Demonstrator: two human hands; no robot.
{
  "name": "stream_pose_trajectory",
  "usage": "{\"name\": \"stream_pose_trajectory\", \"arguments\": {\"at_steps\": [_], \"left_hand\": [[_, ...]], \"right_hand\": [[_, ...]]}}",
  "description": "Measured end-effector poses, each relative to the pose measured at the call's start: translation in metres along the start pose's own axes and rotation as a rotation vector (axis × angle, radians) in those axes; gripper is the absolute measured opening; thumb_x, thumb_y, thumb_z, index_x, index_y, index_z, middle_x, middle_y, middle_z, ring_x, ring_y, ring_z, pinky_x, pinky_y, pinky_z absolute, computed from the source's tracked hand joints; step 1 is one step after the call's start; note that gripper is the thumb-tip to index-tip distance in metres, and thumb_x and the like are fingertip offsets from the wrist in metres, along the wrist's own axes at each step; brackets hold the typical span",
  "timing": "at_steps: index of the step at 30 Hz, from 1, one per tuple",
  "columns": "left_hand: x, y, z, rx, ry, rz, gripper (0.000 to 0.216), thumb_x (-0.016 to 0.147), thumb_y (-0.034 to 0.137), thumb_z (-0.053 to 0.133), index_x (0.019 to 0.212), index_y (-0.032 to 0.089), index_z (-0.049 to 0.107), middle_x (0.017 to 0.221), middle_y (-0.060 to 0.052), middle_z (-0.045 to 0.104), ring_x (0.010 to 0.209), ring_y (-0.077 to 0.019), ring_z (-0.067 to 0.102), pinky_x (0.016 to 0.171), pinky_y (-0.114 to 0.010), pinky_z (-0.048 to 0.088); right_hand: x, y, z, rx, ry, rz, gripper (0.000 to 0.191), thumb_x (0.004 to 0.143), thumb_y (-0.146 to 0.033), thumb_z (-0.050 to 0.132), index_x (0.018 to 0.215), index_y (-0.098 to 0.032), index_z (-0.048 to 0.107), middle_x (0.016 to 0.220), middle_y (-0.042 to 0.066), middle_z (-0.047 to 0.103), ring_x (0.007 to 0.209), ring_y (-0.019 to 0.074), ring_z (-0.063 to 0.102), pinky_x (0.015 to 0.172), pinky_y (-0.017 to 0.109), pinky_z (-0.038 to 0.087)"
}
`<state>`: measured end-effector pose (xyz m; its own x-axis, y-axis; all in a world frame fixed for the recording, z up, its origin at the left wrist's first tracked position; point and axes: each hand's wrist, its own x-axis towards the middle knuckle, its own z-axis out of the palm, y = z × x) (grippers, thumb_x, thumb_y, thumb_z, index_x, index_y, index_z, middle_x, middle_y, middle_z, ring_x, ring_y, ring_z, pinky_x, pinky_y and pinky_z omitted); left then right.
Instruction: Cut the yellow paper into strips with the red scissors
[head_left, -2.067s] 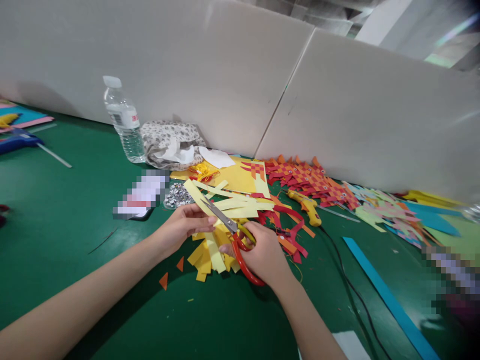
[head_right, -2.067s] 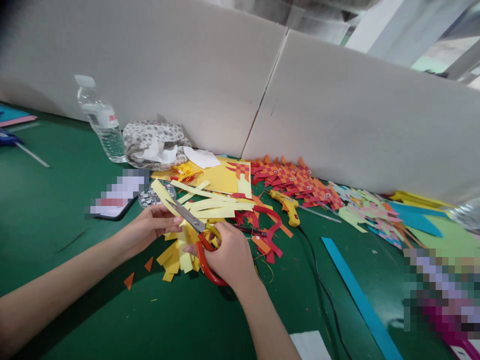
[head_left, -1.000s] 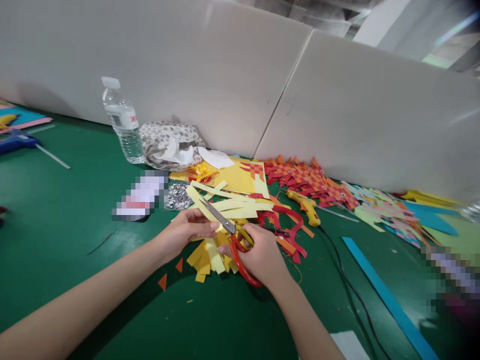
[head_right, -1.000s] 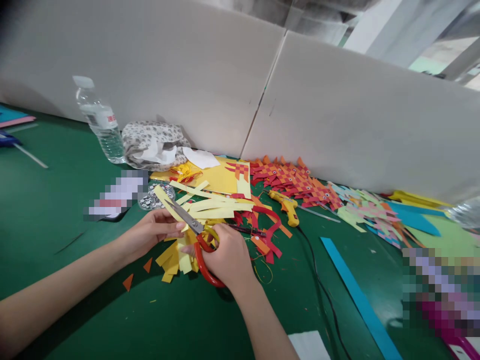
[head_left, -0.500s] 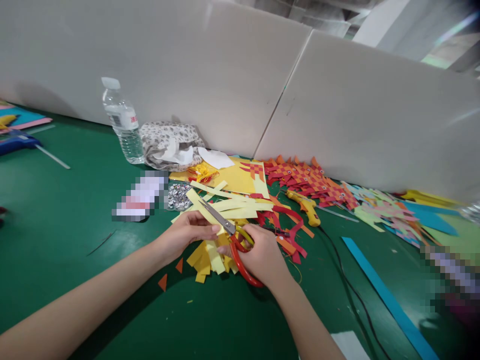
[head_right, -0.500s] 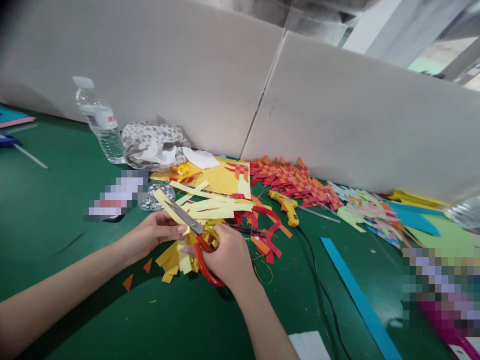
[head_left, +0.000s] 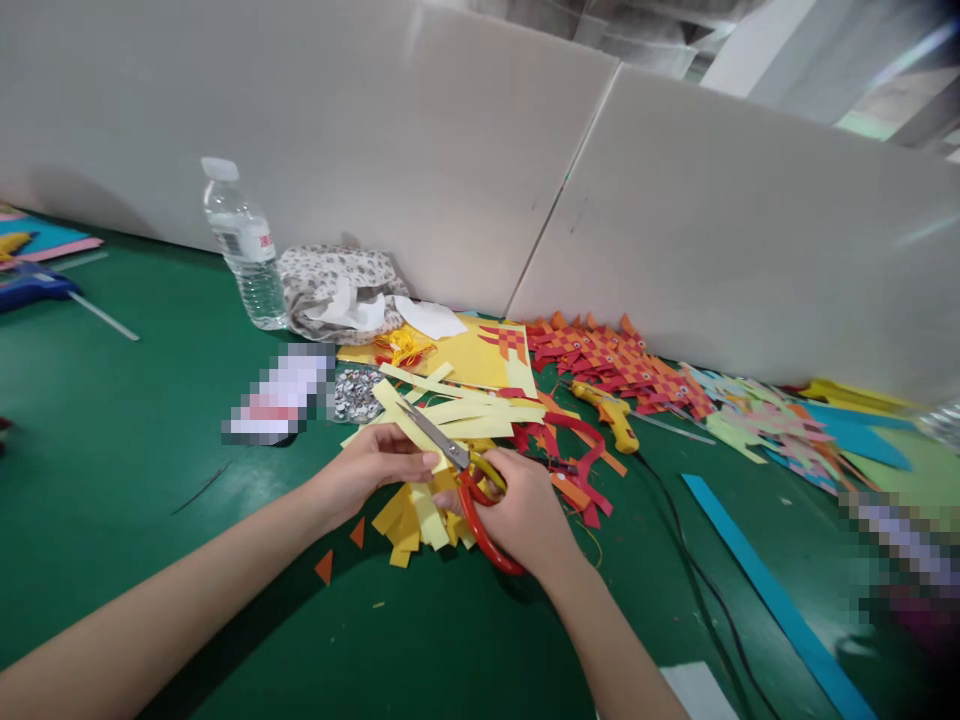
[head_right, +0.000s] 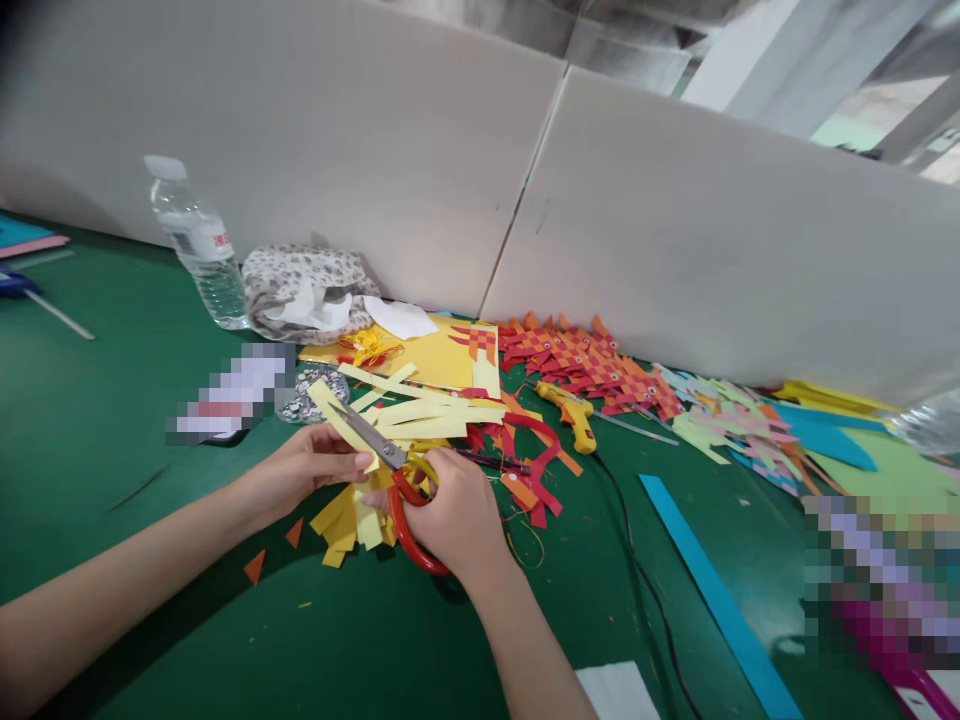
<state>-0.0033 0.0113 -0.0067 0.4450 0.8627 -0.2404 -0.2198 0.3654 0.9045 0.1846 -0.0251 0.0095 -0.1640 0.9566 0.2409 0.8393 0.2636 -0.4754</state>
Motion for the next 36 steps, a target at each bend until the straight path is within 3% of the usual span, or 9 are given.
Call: {"name": "stream_pose_trajectory", "arguments": {"at_steps": [12, 19, 25, 28, 31, 36], "left_hand": [[0.005, -0.004, -0.002, 0.044, 0.021, -0.026, 0.024, 0.060, 0.025, 0.078, 0.080, 0.015, 0.069, 0.075, -0.002, 0.069, 0.066, -0.0116, 0.061, 0.070, -0.025, 0.047], [0.003, -0.007, 0.001, 0.122, -0.034, -0.013, 0.022, 0.061, 0.026, 0.077, 0.078, 0.013, 0.069, 0.072, -0.004, 0.069, 0.063, -0.0128, 0.060, 0.065, -0.026, 0.046], [0.003, -0.007, 0.002, 0.140, -0.055, -0.047, 0.029, 0.063, 0.026, 0.075, 0.089, 0.015, 0.069, 0.082, -0.006, 0.070, 0.072, -0.0153, 0.062, 0.070, -0.027, 0.047], [0.004, -0.009, 0.003, 0.134, -0.048, -0.039, 0.029, 0.063, 0.025, 0.075, 0.088, 0.014, 0.068, 0.080, -0.006, 0.070, 0.070, -0.0147, 0.061, 0.068, -0.027, 0.047], [0.004, -0.011, 0.004, 0.118, -0.027, -0.036, 0.022, 0.062, 0.025, 0.076, 0.080, 0.014, 0.068, 0.073, -0.004, 0.068, 0.065, -0.0133, 0.059, 0.066, -0.026, 0.046], [0.003, -0.010, 0.007, 0.118, -0.034, -0.072, 0.023, 0.063, 0.026, 0.075, 0.083, 0.016, 0.068, 0.073, -0.002, 0.068, 0.066, -0.0109, 0.058, 0.067, -0.023, 0.045]], "right_hand": [[0.001, 0.000, -0.002, 0.011, 0.002, -0.006, 0.034, 0.065, -0.040, 0.065, 0.058, -0.021, 0.036, 0.059, -0.003, 0.047, 0.053, 0.0112, 0.042, 0.050, 0.023, 0.030], [0.002, -0.001, -0.002, 0.062, 0.019, 0.028, 0.033, 0.063, -0.037, 0.066, 0.058, -0.021, 0.038, 0.057, -0.004, 0.044, 0.053, 0.0102, 0.039, 0.050, 0.022, 0.030], [0.005, 0.001, -0.002, 0.334, 0.046, 0.248, 0.034, 0.061, -0.038, 0.070, 0.057, -0.020, 0.040, 0.052, -0.008, 0.035, 0.049, 0.0082, 0.031, 0.044, 0.020, 0.027], [0.005, 0.003, 0.003, 0.616, -0.059, 0.358, 0.034, 0.058, -0.038, 0.073, 0.063, -0.021, 0.044, 0.055, -0.007, 0.044, 0.048, 0.0089, 0.038, 0.043, 0.021, 0.032], [0.003, 0.002, 0.009, 0.844, -0.131, 0.346, 0.038, 0.053, -0.033, 0.077, 0.069, -0.021, 0.045, 0.063, -0.004, 0.055, 0.053, 0.0109, 0.047, 0.052, 0.024, 0.042], [0.003, 0.001, 0.014, 0.920, -0.101, 0.349, 0.038, 0.051, -0.028, 0.079, 0.069, -0.021, 0.046, 0.064, -0.003, 0.057, 0.056, 0.0119, 0.051, 0.056, 0.026, 0.044]]}}
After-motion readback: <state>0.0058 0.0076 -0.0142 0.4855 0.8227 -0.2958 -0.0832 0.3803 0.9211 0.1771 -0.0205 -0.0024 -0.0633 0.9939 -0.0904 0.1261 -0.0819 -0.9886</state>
